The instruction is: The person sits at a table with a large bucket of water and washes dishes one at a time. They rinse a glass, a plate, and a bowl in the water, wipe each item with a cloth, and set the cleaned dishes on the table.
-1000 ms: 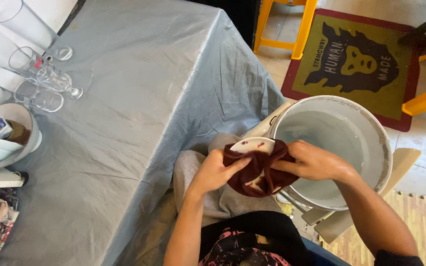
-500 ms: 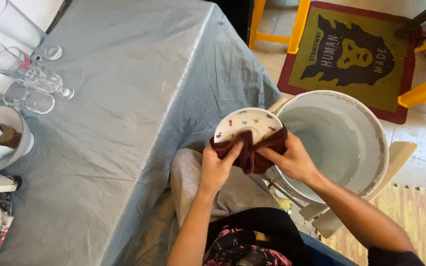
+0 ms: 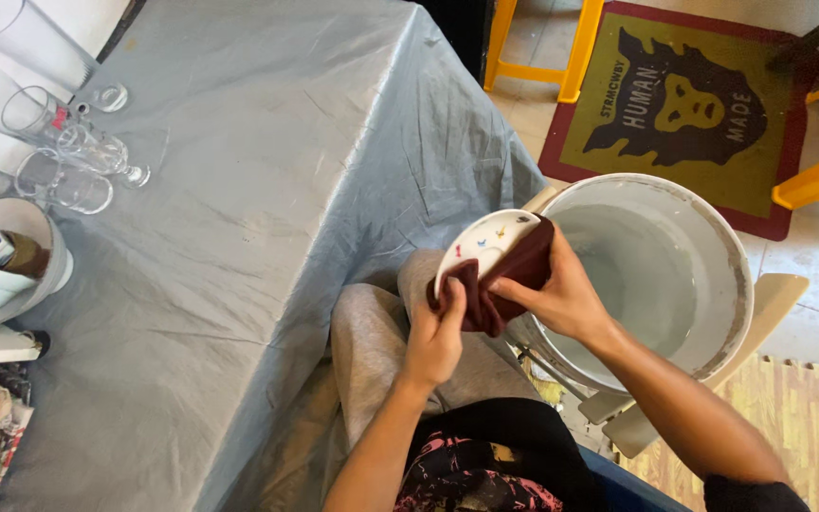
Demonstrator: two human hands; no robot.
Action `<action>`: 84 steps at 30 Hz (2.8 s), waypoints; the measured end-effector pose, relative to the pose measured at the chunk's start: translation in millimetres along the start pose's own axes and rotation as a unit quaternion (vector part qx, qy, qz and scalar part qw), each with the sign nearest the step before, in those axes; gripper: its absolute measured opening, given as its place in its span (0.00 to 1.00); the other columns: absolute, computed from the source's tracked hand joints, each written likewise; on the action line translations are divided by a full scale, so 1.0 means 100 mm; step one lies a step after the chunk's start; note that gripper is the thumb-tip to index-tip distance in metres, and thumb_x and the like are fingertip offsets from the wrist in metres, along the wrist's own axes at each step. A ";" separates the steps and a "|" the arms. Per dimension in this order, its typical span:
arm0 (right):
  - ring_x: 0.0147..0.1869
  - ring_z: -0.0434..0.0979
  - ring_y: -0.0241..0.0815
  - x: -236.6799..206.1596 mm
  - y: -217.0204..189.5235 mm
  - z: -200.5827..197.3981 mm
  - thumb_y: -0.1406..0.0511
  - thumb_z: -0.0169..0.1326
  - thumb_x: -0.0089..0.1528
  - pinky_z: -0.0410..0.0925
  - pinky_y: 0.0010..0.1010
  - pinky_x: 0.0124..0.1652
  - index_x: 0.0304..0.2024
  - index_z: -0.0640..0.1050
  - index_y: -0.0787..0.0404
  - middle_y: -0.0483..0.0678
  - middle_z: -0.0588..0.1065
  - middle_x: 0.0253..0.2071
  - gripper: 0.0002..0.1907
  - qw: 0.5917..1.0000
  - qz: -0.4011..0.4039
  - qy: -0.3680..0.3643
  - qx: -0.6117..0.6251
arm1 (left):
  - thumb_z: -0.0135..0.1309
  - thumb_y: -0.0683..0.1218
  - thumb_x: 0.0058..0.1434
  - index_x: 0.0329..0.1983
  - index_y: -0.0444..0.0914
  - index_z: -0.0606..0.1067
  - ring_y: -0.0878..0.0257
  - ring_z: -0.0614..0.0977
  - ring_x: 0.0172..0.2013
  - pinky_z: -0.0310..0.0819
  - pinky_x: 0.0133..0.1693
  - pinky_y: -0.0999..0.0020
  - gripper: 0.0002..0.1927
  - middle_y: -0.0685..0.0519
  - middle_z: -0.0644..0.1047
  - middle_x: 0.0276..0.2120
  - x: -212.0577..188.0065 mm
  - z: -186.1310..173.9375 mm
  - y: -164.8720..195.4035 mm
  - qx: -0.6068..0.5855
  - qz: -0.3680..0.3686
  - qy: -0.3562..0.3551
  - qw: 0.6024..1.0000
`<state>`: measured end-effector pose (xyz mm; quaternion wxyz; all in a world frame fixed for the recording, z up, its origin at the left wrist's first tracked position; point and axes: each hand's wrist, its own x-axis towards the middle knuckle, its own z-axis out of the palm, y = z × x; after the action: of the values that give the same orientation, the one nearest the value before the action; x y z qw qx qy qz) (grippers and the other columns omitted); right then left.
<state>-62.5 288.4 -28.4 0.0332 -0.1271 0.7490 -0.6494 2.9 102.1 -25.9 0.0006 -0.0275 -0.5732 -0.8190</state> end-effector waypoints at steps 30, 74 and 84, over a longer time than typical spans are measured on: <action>0.35 0.79 0.32 -0.12 0.23 -0.07 0.67 0.57 0.64 0.74 0.26 0.37 0.43 0.80 0.66 0.42 0.80 0.32 0.08 0.995 -0.008 0.014 -0.099 | 0.60 0.43 0.65 0.50 0.28 0.79 0.63 0.83 0.42 0.79 0.47 0.68 0.15 0.50 0.84 0.42 0.11 -0.11 -0.17 0.081 0.035 0.111 0.990; 0.37 0.79 0.31 -0.01 0.17 0.09 0.64 0.55 0.66 0.74 0.29 0.36 0.46 0.80 0.67 0.42 0.82 0.35 0.12 0.995 0.081 -0.049 0.005 | 0.55 0.41 0.68 0.54 0.29 0.76 0.64 0.83 0.47 0.77 0.51 0.68 0.14 0.50 0.82 0.47 0.22 -0.18 -0.20 0.004 0.065 0.095 0.993; 0.23 0.77 0.47 0.32 -0.64 -0.51 0.54 0.59 0.61 0.69 0.37 0.28 0.38 0.86 0.59 0.58 0.79 0.23 0.17 0.851 0.069 -0.378 -0.357 | 0.61 0.40 0.59 0.49 0.32 0.80 0.65 0.85 0.43 0.78 0.46 0.68 0.14 0.48 0.85 0.41 0.30 -0.56 0.26 0.231 -0.048 -0.270 0.933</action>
<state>-94.6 321.8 46.2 0.3107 -0.3144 0.8658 -0.2347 -28.5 41.6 -19.2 -0.1868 -0.2192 -0.7260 -0.6245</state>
